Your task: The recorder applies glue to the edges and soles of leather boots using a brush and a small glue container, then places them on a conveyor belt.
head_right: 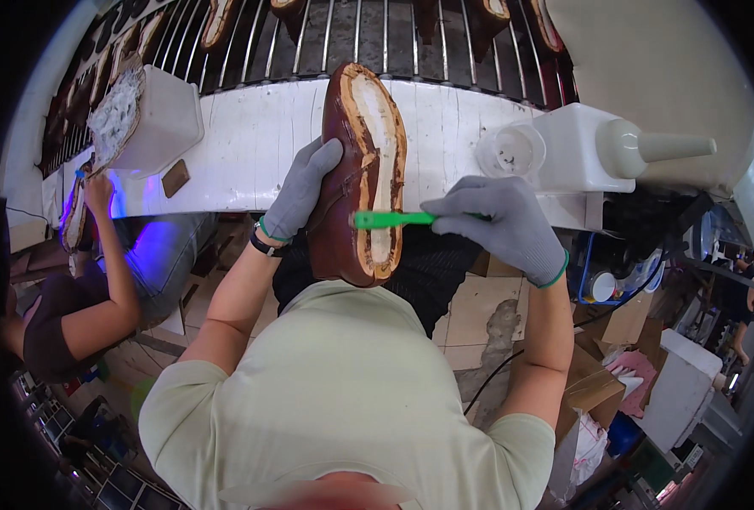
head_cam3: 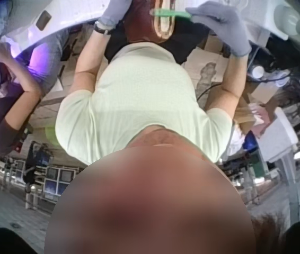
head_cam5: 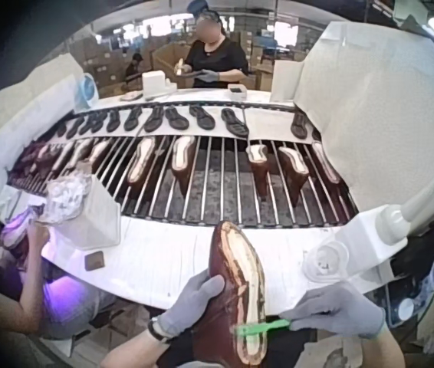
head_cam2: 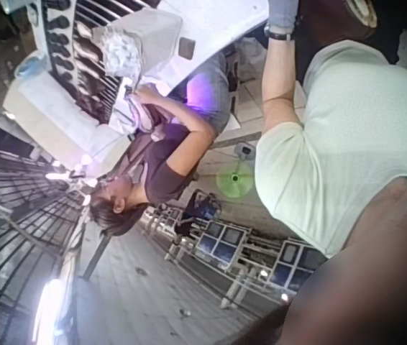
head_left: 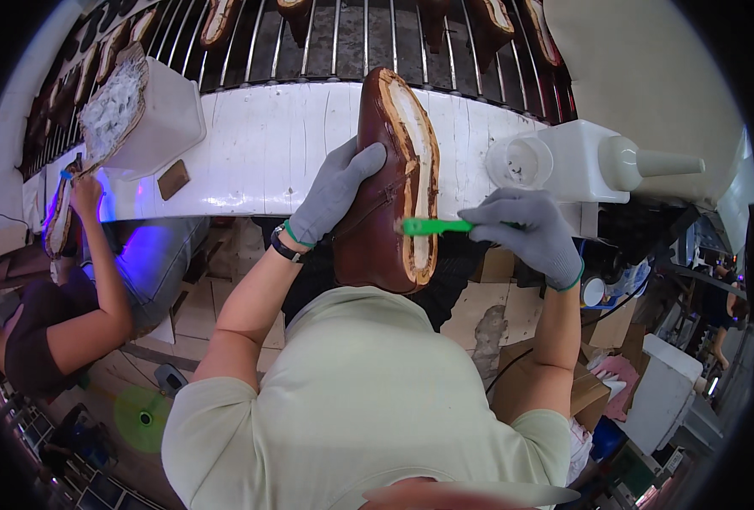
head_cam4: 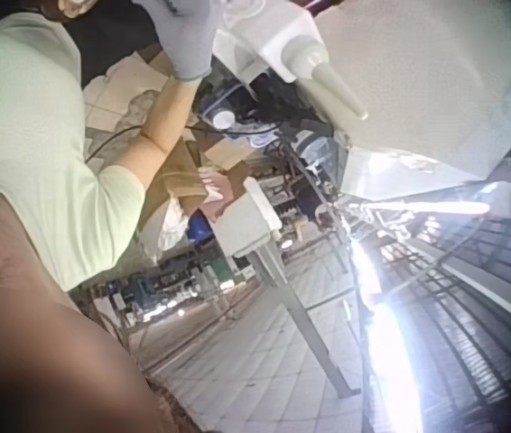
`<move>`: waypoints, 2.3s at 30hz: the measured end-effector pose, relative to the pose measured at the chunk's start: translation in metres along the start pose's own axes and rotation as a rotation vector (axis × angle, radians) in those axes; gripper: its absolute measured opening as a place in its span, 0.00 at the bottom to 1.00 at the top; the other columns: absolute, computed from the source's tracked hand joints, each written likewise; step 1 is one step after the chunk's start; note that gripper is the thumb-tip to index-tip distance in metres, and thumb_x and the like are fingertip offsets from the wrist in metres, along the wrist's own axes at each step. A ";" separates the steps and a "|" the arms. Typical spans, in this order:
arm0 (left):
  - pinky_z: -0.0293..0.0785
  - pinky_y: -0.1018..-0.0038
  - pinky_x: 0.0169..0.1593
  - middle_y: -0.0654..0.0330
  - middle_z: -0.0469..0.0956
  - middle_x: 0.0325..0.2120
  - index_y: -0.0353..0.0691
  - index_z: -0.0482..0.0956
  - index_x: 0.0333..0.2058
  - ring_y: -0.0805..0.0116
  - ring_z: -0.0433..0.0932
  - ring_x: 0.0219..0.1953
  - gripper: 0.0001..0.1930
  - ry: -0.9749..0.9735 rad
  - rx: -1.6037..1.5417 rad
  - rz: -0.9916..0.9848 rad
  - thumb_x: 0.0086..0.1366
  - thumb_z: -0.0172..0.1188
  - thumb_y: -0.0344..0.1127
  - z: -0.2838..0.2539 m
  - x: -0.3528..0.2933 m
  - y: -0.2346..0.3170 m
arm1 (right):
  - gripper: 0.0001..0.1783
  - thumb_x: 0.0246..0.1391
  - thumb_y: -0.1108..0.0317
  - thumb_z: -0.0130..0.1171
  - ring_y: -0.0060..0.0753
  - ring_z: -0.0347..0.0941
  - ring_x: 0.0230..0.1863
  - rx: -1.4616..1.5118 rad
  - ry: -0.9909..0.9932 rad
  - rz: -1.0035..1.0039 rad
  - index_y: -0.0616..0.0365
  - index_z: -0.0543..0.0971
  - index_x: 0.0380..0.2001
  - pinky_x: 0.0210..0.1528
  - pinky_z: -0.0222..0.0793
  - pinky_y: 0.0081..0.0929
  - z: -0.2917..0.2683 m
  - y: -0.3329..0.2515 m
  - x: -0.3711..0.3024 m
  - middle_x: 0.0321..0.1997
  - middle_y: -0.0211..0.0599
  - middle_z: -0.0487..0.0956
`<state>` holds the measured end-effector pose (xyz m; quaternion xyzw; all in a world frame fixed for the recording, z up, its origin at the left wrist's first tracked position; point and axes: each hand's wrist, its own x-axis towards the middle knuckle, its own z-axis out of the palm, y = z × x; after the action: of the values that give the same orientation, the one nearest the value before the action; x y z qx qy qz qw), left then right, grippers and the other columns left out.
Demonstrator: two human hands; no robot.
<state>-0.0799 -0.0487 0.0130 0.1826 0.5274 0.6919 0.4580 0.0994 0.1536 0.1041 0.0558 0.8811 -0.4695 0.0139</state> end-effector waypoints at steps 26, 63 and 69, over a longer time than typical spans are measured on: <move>0.68 0.75 0.62 0.57 0.72 0.57 0.36 0.63 0.62 0.72 0.74 0.55 0.25 -0.447 -0.443 -0.429 0.75 0.46 0.46 0.014 0.008 -0.045 | 0.16 0.41 0.75 0.72 0.25 0.78 0.30 0.243 -0.284 -0.005 0.64 0.86 0.38 0.32 0.70 0.22 -0.009 -0.007 0.028 0.29 0.38 0.82; 0.68 0.77 0.60 0.59 0.72 0.57 0.40 0.68 0.60 0.74 0.73 0.54 0.24 -0.594 -0.702 -0.356 0.68 0.59 0.37 0.029 0.001 -0.047 | 0.14 0.43 0.77 0.68 0.23 0.73 0.28 -0.005 -0.006 -0.028 0.64 0.86 0.38 0.32 0.66 0.23 -0.011 -0.029 0.017 0.27 0.35 0.80; 0.58 0.75 0.70 0.59 0.58 0.68 0.41 0.54 0.69 0.73 0.64 0.65 0.26 -0.573 -0.545 -0.348 0.75 0.46 0.34 0.008 0.014 -0.073 | 0.13 0.45 0.78 0.66 0.21 0.72 0.29 -0.008 0.075 0.092 0.64 0.86 0.38 0.33 0.64 0.21 -0.009 -0.027 0.022 0.27 0.34 0.80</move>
<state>-0.0489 -0.0310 -0.0524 0.1481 0.2000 0.6395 0.7274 0.0748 0.1481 0.1300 0.1137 0.8793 -0.4624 0.0024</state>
